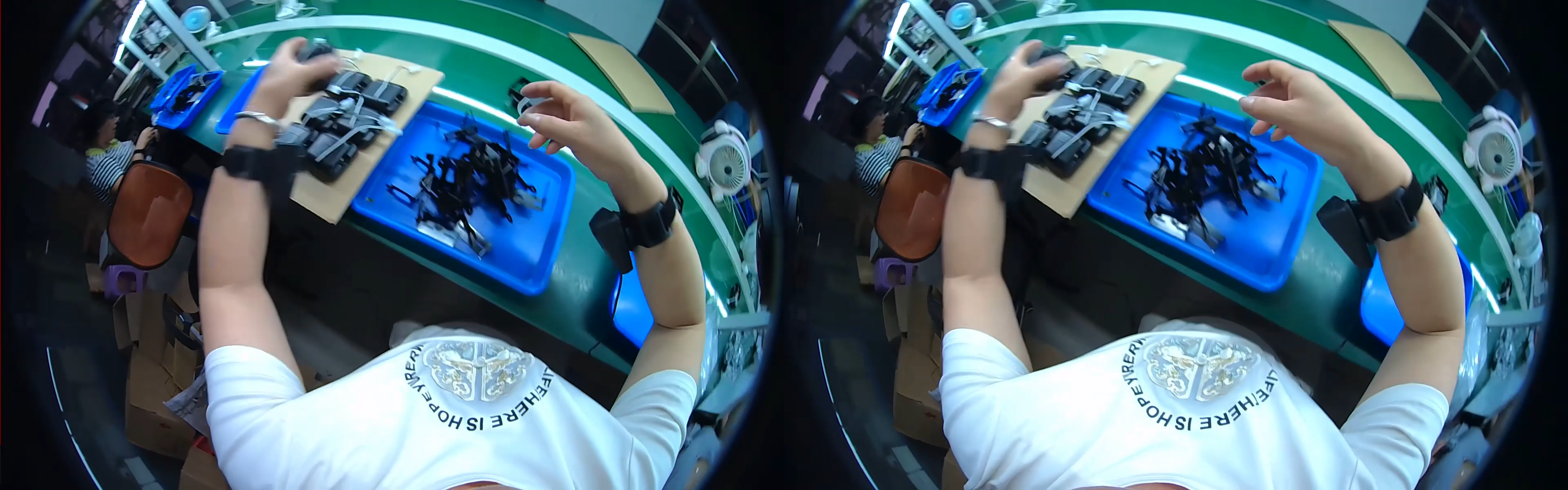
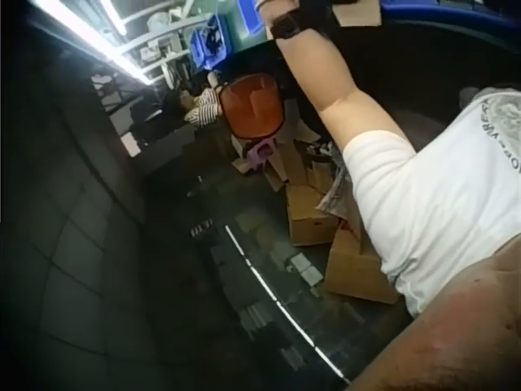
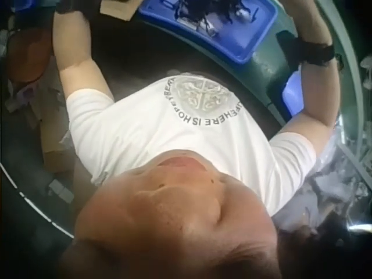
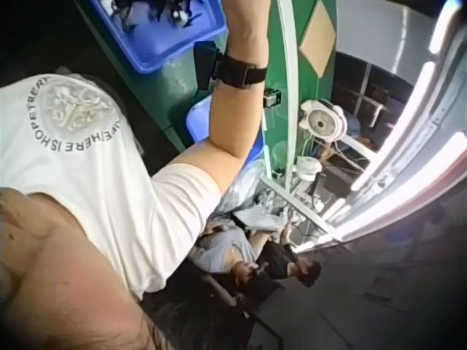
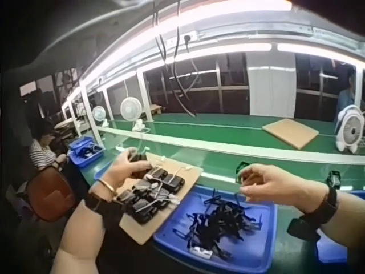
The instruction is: Assembling small black electronic devices by connecting wires and housing parts at a factory workstation.
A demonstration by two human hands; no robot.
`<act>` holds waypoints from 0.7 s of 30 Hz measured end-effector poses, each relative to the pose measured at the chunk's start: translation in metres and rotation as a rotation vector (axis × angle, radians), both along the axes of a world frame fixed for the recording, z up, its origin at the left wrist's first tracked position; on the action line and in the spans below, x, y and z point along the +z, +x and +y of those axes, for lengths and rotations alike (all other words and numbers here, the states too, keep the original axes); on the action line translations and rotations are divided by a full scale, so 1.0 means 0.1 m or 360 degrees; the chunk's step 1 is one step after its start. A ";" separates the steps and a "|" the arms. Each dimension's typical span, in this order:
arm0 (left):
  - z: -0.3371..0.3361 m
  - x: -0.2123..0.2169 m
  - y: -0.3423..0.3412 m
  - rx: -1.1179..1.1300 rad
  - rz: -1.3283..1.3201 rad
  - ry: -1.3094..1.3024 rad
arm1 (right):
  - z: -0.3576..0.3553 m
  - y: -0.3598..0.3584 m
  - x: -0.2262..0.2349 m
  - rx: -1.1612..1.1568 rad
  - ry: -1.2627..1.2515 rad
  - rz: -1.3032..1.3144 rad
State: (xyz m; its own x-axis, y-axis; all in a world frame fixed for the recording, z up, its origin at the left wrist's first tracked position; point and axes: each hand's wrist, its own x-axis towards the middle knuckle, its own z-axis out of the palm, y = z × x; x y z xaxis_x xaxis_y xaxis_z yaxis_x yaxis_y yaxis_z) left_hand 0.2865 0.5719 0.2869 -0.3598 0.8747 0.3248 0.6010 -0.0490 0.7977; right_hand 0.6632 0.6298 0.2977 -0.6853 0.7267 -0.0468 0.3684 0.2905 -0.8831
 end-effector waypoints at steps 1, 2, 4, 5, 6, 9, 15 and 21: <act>-0.11 0.01 -0.07 -0.0292 -0.0427 0.0028 | -0.06 0.12 -0.06 0.0041 0.0036 0.0082; -0.21 -0.03 -0.10 -0.0574 -0.0860 0.0055 | -0.12 0.22 -0.12 0.0083 0.0071 0.0163; -0.46 -0.08 0.12 -0.1132 -0.1713 0.0150 | -0.23 0.38 -0.24 0.0089 0.0106 0.0242; -0.56 -0.20 0.28 -0.1292 -0.1852 0.0196 | -0.28 0.46 -0.31 0.0108 0.0133 0.0158; -0.65 -0.36 0.50 -0.1453 -0.1997 0.0245 | -0.32 0.56 -0.39 0.0127 0.0160 0.0068; -1.08 -0.83 1.21 -0.1233 -0.2382 0.0131 | -0.47 0.88 -0.63 0.0076 0.0210 -0.0123; -1.57 -1.47 2.05 -0.1463 -0.2942 -0.0073 | -0.37 0.90 -1.29 -0.0446 0.0939 -0.0441; -1.64 -1.74 2.37 -0.1777 -0.3018 -0.0049 | -0.08 0.73 -1.73 -0.0431 0.0849 -0.0587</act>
